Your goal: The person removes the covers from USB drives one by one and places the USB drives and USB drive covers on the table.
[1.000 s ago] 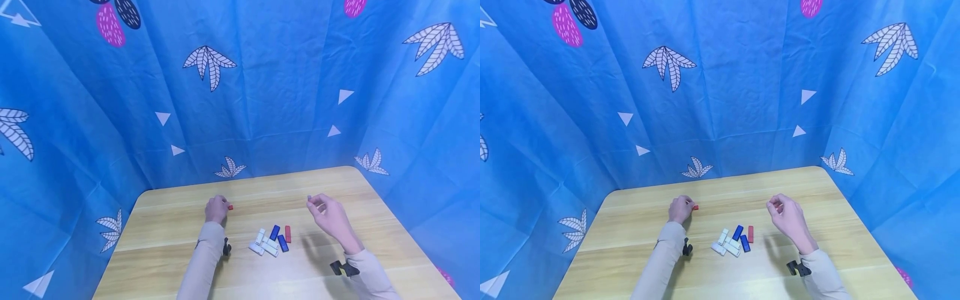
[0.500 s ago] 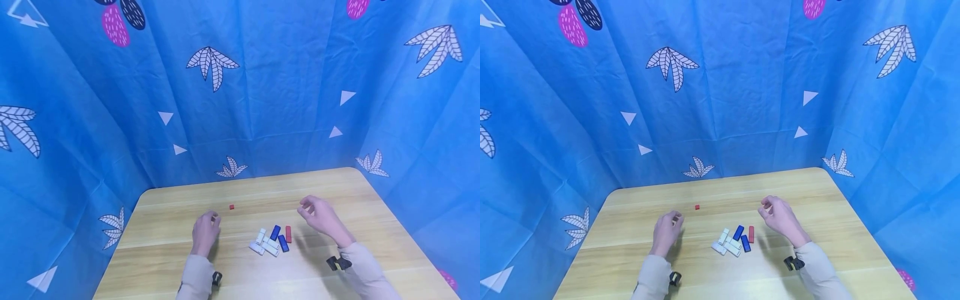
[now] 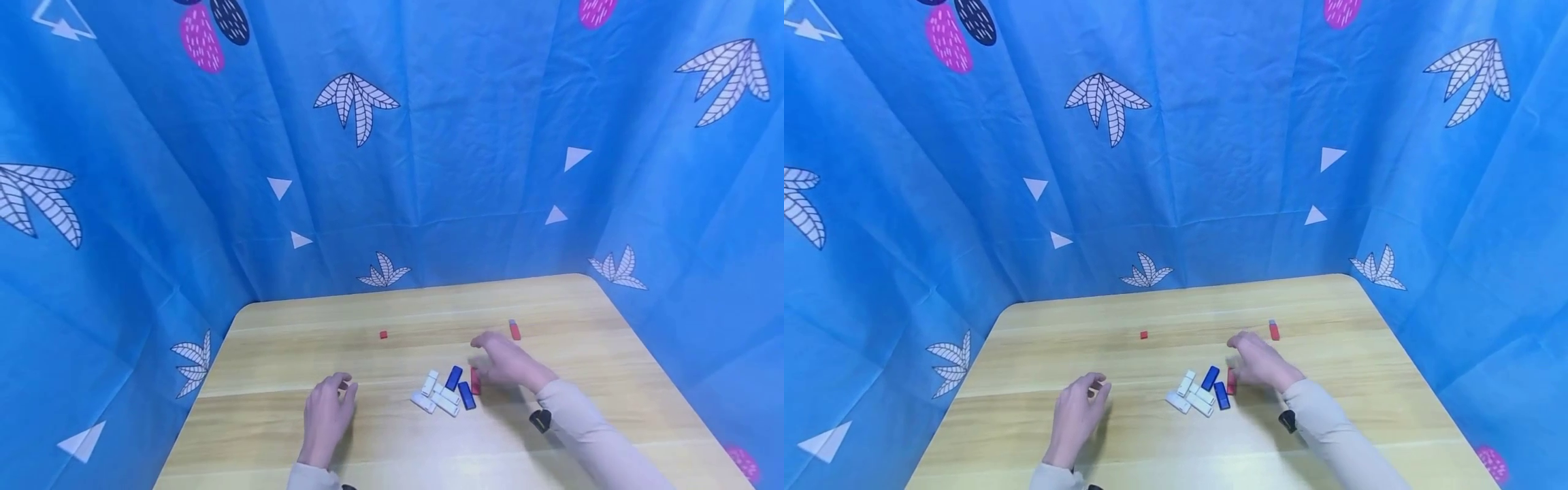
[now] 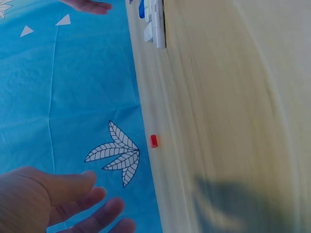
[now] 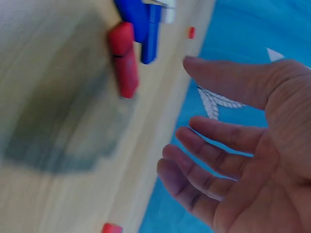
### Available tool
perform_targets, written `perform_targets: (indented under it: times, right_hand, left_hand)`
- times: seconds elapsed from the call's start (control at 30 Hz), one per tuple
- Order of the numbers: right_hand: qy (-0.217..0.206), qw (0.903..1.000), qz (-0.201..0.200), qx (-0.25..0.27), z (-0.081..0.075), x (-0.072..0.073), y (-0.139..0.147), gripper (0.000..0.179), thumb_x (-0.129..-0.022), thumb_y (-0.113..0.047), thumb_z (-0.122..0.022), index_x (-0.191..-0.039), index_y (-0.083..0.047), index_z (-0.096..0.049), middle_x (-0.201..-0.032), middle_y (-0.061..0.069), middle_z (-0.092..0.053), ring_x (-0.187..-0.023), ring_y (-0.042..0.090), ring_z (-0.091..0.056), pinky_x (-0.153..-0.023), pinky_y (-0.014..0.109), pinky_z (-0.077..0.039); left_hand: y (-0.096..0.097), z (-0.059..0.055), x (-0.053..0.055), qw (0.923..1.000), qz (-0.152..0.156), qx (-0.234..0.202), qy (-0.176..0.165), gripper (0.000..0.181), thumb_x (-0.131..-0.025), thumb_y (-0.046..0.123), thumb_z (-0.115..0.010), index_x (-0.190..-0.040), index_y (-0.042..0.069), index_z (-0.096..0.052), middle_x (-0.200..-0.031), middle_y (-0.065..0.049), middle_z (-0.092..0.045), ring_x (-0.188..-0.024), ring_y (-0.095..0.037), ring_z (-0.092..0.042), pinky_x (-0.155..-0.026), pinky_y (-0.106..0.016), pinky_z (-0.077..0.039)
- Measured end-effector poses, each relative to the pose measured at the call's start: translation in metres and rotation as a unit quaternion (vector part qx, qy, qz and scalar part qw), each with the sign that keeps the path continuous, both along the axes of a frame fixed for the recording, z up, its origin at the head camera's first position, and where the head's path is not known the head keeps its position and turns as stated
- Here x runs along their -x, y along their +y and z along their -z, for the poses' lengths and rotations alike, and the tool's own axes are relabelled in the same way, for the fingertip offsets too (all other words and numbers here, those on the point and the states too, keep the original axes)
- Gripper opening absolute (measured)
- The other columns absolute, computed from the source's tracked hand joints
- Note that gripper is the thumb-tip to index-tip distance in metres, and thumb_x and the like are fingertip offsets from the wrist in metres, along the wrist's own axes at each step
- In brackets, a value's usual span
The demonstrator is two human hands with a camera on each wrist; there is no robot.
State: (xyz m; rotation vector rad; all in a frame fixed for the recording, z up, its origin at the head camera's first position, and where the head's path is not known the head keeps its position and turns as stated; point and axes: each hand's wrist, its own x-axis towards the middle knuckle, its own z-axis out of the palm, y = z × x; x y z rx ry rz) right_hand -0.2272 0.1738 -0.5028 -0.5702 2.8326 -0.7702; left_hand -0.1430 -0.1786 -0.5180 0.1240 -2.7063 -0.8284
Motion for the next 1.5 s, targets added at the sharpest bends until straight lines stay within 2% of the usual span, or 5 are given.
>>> perform_targets:
  times: [0.23, 1.0, 1.1, 1.33, 1.5]
  right_hand:
    - [-0.02, 0.9979, -0.038, -0.049, 0.012, -0.002, -0.008, 0.071, -0.068, -0.009, -0.09, -0.13, 0.005, -0.06, -0.127, 0.022, -0.063, -0.116, 0.038, -0.061, -0.105, 0.055, -0.051]
    - [-0.006, 0.9997, -0.022, -0.011, 0.034, 0.002, -0.001, 0.059, -0.067, -0.007, -0.087, -0.121, 0.002, -0.064, -0.085, -0.001, -0.066, -0.082, 0.013, -0.059, -0.081, 0.038, -0.055]
    - [0.016, 0.9999, -0.005, 0.004, 0.029, 0.004, 0.0, 0.06, -0.067, -0.007, -0.086, -0.123, 0.001, -0.064, -0.092, 0.002, -0.068, -0.083, 0.012, -0.06, -0.08, 0.034, -0.056]
    - [0.124, 0.9916, -0.002, 0.037, 0.0, 0.006, -0.003, 0.059, -0.072, -0.012, -0.085, -0.125, 0.0, -0.064, -0.123, 0.017, -0.069, -0.115, 0.036, -0.065, -0.102, 0.053, -0.053]
    - [0.16, 0.986, -0.004, 0.046, -0.021, -0.001, -0.012, 0.059, -0.073, -0.02, -0.087, -0.125, -0.005, -0.064, -0.121, 0.012, -0.07, -0.109, 0.03, -0.066, -0.095, 0.049, -0.056]
  left_hand:
    - [0.004, 0.001, -0.01, 0.9999, 0.007, -0.009, -0.007, 0.018, -0.09, 0.017, -0.074, -0.105, 0.007, -0.074, -0.091, -0.006, -0.077, -0.083, -0.023, -0.069, -0.07, -0.04, -0.055]
    - [0.016, 0.0, -0.009, 0.9994, 0.008, -0.027, -0.018, 0.017, -0.095, 0.027, -0.07, -0.103, 0.013, -0.075, -0.09, -0.003, -0.078, -0.085, -0.019, -0.067, -0.076, -0.04, -0.054]
    - [0.022, -0.002, -0.006, 0.9995, 0.014, -0.028, -0.003, 0.016, -0.095, 0.026, -0.071, -0.102, 0.013, -0.076, -0.089, -0.003, -0.078, -0.084, -0.02, -0.067, -0.077, -0.041, -0.053]
    - [0.044, -0.016, 0.005, 0.9978, 0.055, -0.025, 0.03, 0.016, -0.095, 0.026, -0.07, -0.102, 0.013, -0.075, -0.09, -0.005, -0.078, -0.083, -0.02, -0.069, -0.077, -0.041, -0.054]
    - [0.063, -0.022, 0.012, 0.995, 0.088, -0.024, 0.042, 0.015, -0.095, 0.026, -0.07, -0.101, 0.014, -0.076, -0.089, -0.004, -0.078, -0.081, -0.017, -0.069, -0.077, -0.038, -0.055]
